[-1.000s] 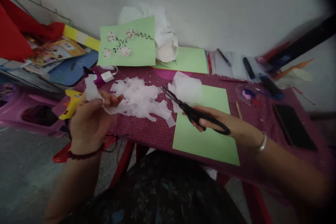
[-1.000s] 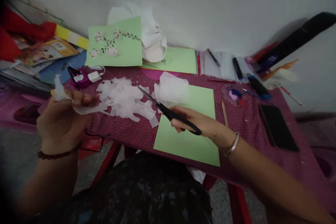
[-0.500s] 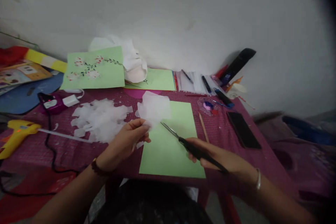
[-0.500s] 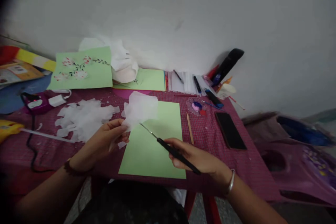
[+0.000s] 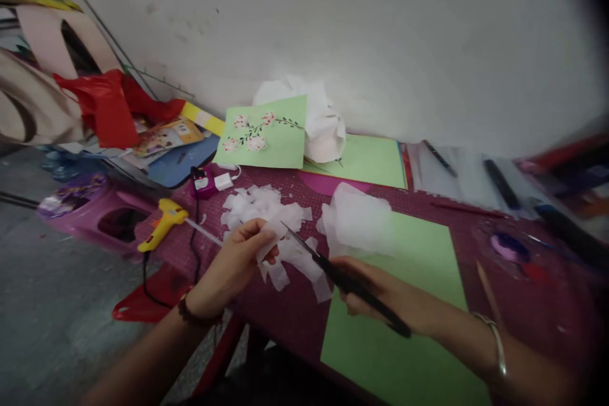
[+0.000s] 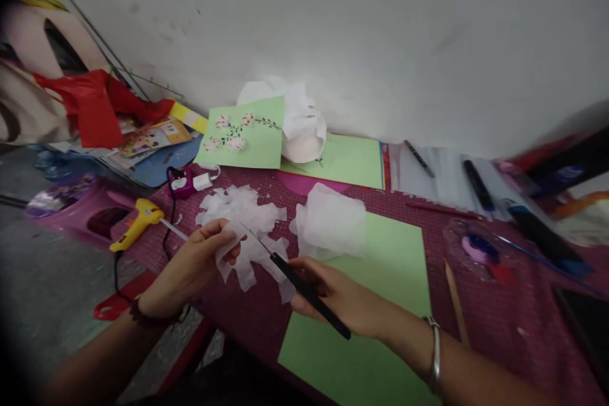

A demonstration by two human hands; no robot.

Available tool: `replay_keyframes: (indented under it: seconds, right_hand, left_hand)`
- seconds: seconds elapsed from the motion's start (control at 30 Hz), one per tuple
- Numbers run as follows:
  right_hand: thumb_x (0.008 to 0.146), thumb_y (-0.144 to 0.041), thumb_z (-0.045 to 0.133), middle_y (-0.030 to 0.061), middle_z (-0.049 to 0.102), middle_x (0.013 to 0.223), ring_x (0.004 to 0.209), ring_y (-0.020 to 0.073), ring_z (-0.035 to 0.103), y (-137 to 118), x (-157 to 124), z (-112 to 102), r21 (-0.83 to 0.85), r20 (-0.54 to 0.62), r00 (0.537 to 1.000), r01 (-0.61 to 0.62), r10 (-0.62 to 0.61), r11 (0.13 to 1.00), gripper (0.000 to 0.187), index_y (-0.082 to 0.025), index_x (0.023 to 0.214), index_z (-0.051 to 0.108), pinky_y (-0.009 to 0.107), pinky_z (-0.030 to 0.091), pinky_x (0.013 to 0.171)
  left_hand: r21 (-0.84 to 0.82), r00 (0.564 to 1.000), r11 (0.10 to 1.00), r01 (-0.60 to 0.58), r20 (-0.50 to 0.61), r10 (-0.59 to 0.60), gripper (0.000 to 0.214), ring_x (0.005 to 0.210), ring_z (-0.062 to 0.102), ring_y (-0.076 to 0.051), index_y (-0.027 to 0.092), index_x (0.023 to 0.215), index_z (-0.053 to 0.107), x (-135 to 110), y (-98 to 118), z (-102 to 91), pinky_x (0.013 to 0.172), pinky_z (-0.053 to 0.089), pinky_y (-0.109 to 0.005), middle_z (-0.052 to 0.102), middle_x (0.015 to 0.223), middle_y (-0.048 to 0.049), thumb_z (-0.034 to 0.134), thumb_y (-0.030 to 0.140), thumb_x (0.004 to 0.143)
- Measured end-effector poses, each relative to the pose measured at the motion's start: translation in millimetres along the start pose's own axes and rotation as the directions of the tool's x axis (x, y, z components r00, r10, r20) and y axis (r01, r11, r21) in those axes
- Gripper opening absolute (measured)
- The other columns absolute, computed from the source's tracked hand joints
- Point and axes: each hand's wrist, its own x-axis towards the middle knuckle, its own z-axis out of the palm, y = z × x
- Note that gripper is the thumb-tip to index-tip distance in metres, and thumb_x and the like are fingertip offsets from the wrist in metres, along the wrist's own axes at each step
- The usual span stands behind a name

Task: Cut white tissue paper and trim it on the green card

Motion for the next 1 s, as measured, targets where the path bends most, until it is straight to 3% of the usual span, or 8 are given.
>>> replay_keyframes:
  seconds: [0.17,0.33,0.63,0.83,1.0]
  right_hand:
    - [0.084,-0.058,0.064,0.0008,0.046,0.086,0.071,0.0112,0.042,-7.3,37.9,6.2,0.025,0.024,1.000,-0.004,0.004,1.000,0.066,-0.015,0.130,0.047,0.027,0.037,0.062]
    - [0.086,-0.053,0.063,-0.0008,0.046,0.081,0.066,0.0098,0.041,-10.6,56.4,7.7,-0.016,0.018,1.000,0.025,-0.025,1.000,0.059,-0.013,0.128,0.051,0.026,0.035,0.057]
    - [0.082,-0.047,0.067,-0.0024,0.049,0.077,0.057,0.0068,0.042,-20.2,69.5,8.8,0.026,-0.056,0.996,-0.073,0.075,0.997,0.057,-0.012,0.125,0.053,0.023,0.034,0.049]
    - [0.079,-0.055,0.068,-0.0041,0.048,0.072,0.046,0.0052,0.039,-15.5,71.5,7.7,0.063,-0.045,0.981,-0.188,0.191,0.980,0.067,-0.012,0.128,0.050,0.023,0.032,0.042]
    - [0.081,-0.064,0.063,0.0012,0.051,0.082,0.066,0.0107,0.048,-21.1,73.2,1.3,-0.029,-0.054,0.993,-0.102,0.100,0.994,0.069,-0.013,0.127,0.051,0.025,0.042,0.057]
  left_hand:
    - [-0.033,1.000,0.999,0.019,-0.005,-0.019,0.026,0.052,0.055,-0.008,0.016,0.072,0.059,6.1,0.7,-27.2,0.051,0.044,-0.018,0.062,0.060,0.0020,0.079,0.032,0.074]
    - [-0.063,1.000,0.998,0.014,0.019,-0.012,0.025,0.048,0.053,-0.007,0.016,0.072,0.058,15.0,1.5,-39.5,0.049,0.042,-0.017,0.062,0.057,0.0022,0.077,0.033,0.077]
    - [-0.086,1.000,0.996,0.009,0.023,-0.007,0.025,0.050,0.054,-0.007,0.016,0.072,0.059,28.2,2.9,-41.1,0.049,0.042,-0.017,0.063,0.059,0.0012,0.078,0.033,0.074]
    - [-0.111,0.997,0.991,0.074,0.023,-0.072,0.025,0.049,0.054,-0.008,0.016,0.074,0.059,28.3,0.5,-51.5,0.049,0.044,-0.018,0.062,0.060,0.0017,0.079,0.031,0.070]
    - [-0.108,0.989,0.984,0.144,-0.002,-0.145,0.026,0.039,0.048,-0.007,0.017,0.071,0.057,25.0,2.3,-63.5,0.039,0.039,-0.018,0.056,0.052,0.0054,0.080,0.028,0.065]
